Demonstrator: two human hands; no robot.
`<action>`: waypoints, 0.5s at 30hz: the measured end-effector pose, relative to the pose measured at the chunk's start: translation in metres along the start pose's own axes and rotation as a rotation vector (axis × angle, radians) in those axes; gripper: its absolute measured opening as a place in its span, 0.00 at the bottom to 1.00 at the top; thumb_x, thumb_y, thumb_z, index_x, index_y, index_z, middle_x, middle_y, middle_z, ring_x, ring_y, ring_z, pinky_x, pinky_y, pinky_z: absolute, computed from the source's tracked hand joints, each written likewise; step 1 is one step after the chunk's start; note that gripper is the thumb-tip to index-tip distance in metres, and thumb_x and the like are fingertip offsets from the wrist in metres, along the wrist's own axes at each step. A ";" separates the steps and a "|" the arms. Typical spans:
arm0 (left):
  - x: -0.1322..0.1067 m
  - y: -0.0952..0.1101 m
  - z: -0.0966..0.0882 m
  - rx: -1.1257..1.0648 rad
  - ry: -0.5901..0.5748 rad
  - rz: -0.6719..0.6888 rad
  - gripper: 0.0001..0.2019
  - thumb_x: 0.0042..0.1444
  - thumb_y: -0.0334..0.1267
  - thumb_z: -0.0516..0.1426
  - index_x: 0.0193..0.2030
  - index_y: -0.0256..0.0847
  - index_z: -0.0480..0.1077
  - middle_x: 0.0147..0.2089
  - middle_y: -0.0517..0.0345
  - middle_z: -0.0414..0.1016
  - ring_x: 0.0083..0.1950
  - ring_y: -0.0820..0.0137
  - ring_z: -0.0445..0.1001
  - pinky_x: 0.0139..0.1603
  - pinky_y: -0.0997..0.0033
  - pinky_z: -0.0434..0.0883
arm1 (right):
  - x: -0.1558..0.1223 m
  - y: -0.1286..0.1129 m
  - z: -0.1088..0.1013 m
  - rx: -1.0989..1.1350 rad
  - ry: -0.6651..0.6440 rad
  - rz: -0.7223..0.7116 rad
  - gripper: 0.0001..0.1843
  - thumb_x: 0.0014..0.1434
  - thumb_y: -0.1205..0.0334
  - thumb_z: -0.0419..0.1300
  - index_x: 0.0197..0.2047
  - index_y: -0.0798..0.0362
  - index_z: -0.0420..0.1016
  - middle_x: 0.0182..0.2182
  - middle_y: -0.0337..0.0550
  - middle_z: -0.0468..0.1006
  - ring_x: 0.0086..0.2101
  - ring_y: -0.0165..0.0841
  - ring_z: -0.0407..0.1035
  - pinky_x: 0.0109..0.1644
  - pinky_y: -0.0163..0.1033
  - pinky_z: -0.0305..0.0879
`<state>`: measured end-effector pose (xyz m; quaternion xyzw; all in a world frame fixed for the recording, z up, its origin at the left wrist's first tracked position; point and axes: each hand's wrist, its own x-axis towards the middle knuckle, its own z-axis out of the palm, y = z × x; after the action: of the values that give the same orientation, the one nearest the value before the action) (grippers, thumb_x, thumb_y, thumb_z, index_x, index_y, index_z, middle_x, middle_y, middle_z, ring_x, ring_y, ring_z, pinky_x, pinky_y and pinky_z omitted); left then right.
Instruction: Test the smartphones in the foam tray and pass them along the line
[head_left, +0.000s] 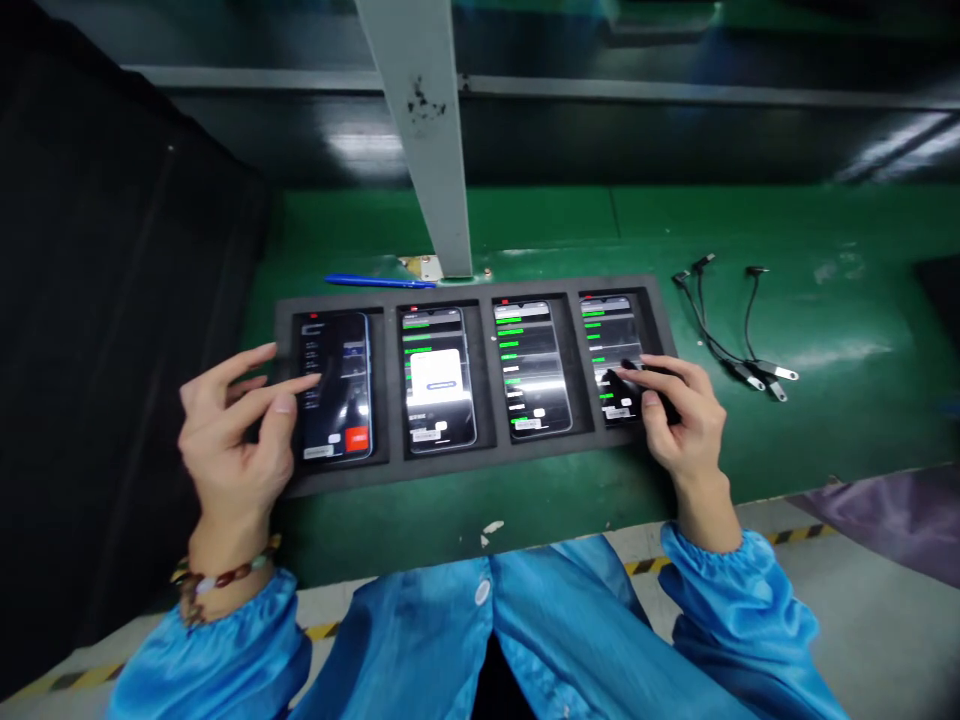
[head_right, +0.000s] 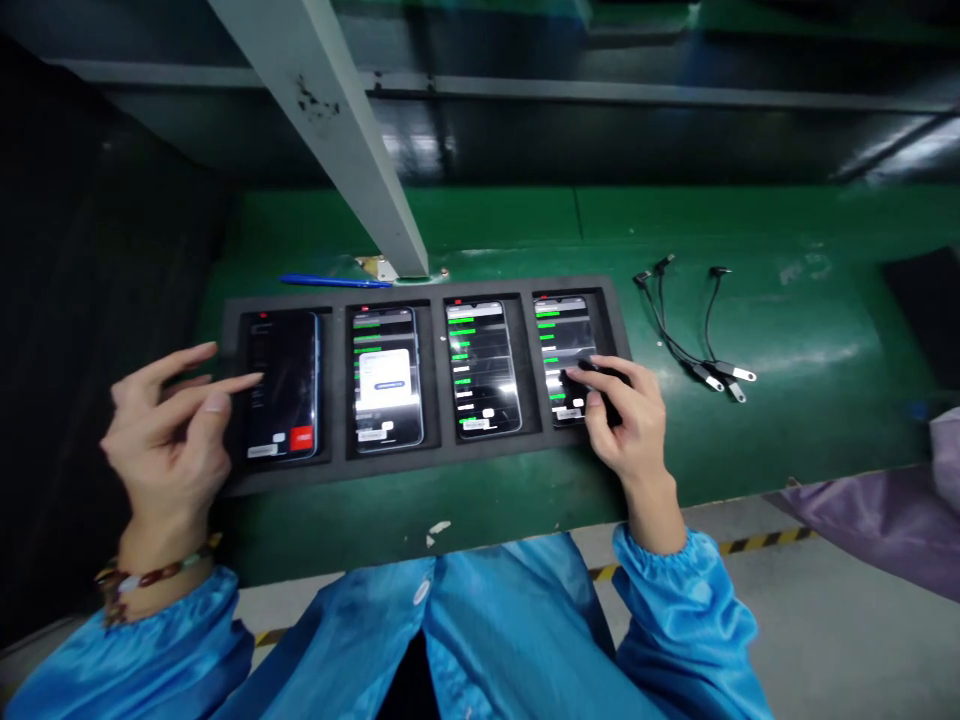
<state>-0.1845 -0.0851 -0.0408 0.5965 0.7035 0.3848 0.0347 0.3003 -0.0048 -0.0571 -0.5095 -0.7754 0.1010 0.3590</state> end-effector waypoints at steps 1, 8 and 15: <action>0.001 0.000 -0.001 0.034 -0.040 0.054 0.14 0.72 0.47 0.60 0.52 0.47 0.86 0.71 0.50 0.78 0.73 0.49 0.73 0.71 0.40 0.73 | 0.000 0.000 0.000 -0.002 0.001 -0.005 0.16 0.73 0.59 0.59 0.55 0.45 0.88 0.55 0.49 0.86 0.57 0.50 0.80 0.64 0.62 0.76; 0.016 0.040 0.017 0.064 -0.413 0.483 0.17 0.71 0.40 0.60 0.62 0.49 0.82 0.75 0.47 0.73 0.73 0.47 0.72 0.72 0.38 0.70 | 0.001 -0.026 0.007 0.015 -0.062 -0.073 0.20 0.73 0.64 0.59 0.62 0.45 0.85 0.60 0.52 0.83 0.61 0.52 0.77 0.66 0.63 0.72; 0.012 0.051 0.030 0.038 -0.394 0.534 0.20 0.67 0.36 0.61 0.64 0.51 0.80 0.75 0.47 0.73 0.70 0.44 0.72 0.69 0.36 0.70 | 0.017 -0.065 0.029 0.030 -0.279 -0.216 0.23 0.73 0.69 0.56 0.66 0.47 0.80 0.61 0.52 0.82 0.66 0.51 0.73 0.66 0.60 0.70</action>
<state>-0.1309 -0.0604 -0.0269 0.8234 0.5092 0.2441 0.0569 0.2310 -0.0136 -0.0359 -0.3988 -0.8664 0.1429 0.2643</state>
